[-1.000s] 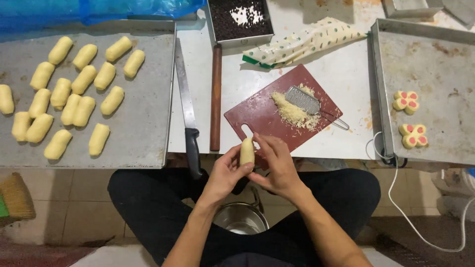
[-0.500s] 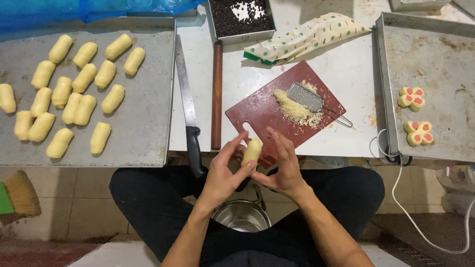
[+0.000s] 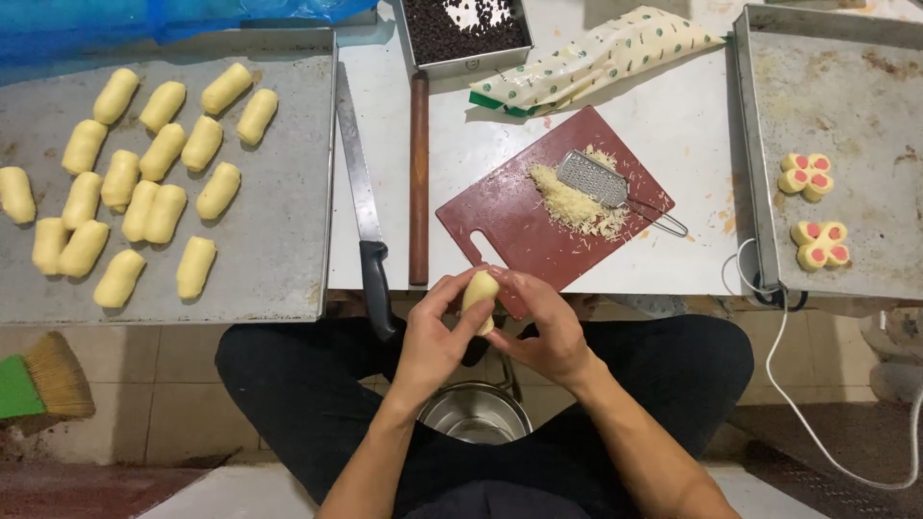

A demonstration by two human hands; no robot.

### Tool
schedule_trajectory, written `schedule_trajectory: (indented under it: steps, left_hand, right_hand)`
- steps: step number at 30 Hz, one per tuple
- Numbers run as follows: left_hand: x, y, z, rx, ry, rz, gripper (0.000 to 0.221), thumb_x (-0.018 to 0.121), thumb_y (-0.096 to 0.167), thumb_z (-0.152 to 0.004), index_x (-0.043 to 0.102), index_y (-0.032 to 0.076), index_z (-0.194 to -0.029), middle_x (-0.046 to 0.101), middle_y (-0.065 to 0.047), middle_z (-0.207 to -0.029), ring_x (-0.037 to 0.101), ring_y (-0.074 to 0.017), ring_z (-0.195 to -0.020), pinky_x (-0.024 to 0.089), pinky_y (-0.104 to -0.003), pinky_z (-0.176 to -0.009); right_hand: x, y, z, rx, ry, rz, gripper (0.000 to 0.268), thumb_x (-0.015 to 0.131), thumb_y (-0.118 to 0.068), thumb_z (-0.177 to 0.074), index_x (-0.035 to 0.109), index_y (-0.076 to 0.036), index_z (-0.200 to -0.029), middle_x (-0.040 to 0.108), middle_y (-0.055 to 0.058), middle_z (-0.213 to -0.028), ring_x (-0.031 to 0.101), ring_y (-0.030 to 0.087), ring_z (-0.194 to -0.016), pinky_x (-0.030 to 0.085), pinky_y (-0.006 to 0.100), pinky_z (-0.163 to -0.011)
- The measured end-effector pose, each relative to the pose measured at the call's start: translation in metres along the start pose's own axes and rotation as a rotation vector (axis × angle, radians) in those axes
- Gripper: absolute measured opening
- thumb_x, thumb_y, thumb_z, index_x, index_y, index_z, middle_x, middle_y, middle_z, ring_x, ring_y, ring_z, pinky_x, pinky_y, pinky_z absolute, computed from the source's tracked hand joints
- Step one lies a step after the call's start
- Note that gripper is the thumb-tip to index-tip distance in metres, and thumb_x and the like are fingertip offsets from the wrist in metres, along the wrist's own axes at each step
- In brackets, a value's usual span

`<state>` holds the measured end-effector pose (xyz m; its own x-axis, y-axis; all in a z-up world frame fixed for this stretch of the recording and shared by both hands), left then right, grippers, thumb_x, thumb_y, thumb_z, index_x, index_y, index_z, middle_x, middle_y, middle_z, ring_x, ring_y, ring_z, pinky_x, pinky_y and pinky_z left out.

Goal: Shaping dough into flower-like cookie patterns and arranging them on a baking tray

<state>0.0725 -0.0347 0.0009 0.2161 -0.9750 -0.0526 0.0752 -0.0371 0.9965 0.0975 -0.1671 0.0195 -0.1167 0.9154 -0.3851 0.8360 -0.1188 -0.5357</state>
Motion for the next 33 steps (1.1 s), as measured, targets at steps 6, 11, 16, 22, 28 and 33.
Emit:
schedule_trajectory:
  steps: [6,11,16,22,28,33]
  left_hand:
    - [0.011,-0.026,0.003,-0.070,0.045,0.118,0.033,0.066,0.010,-0.086,0.064,-0.004,-0.116,0.065,-0.013,-0.084,0.067,-0.0215,-0.050,0.056,-0.035,-0.055]
    - [0.011,-0.032,-0.001,-0.097,0.101,0.193,0.037,0.064,0.005,-0.086,0.060,-0.009,-0.120,0.061,-0.013,-0.084,0.067,-0.0218,-0.052,0.057,-0.034,-0.054]
    - [0.013,-0.014,-0.003,-0.096,0.078,0.156,0.042,0.069,0.013,-0.086,0.061,-0.009,-0.120,0.065,-0.014,-0.087,0.061,-0.0151,-0.079,0.055,-0.034,-0.070]
    - [0.021,-0.036,-0.005,-0.158,-0.024,0.180,0.041,0.066,0.009,-0.088,0.058,-0.009,-0.123,0.066,-0.014,-0.085,0.070,-0.0223,-0.065,0.058,-0.035,-0.068]
    - [0.023,-0.033,-0.008,-0.174,0.028,0.227,0.042,0.068,0.008,-0.085,0.059,-0.011,-0.121,0.069,-0.020,-0.092,0.063,-0.0199,-0.080,0.058,-0.034,-0.060]
    - [0.013,-0.014,-0.035,0.085,0.104,-0.143,0.043,0.073,0.018,-0.085,0.062,-0.006,-0.119,0.061,-0.019,-0.098,0.066,-0.0316,-0.089,0.056,-0.038,-0.067]
  right_hand:
    - [0.005,-0.001,-0.001,-0.039,-0.020,0.013,0.076,0.084,-0.008,-0.066,0.046,0.009,-0.130,0.064,0.022,-0.117,0.065,0.041,-0.100,0.053,0.052,-0.088]
    - [0.010,0.000,0.001,-0.013,-0.031,0.018,0.077,0.081,-0.004,-0.068,0.043,0.007,-0.134,0.062,0.024,-0.120,0.063,0.042,-0.102,0.050,0.057,-0.092]
    - [0.001,0.010,0.005,0.012,0.005,0.060,0.075,0.080,-0.009,-0.072,0.042,0.005,-0.135,0.062,0.022,-0.119,0.064,0.040,-0.102,0.046,0.058,-0.096]
    - [0.001,0.008,0.003,-0.039,0.024,0.138,0.074,0.080,-0.014,-0.072,0.042,0.005,-0.132,0.064,0.020,-0.116,0.065,0.037,-0.100,0.042,0.060,-0.099]
    - [0.000,0.009,0.003,-0.038,0.036,0.131,0.073,0.082,-0.012,-0.071,0.043,0.007,-0.130,0.064,0.022,-0.114,0.065,0.039,-0.099,0.043,0.060,-0.098]
    - [-0.011,0.030,-0.020,0.370,-0.244,-0.141,0.119,0.086,-0.032,-0.068,0.006,-0.007,-0.152,0.011,0.022,-0.157,0.029,0.056,-0.130,0.038,0.066,-0.096]
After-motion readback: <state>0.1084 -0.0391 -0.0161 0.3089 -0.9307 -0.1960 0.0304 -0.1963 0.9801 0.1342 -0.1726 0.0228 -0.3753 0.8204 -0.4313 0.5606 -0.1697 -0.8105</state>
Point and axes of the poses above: each hand's wrist, its own z-axis away from the middle knuckle, its own x-axis out of the palm, y = z × x, the point moved 7 cm from there along -z, towards the middle knuckle
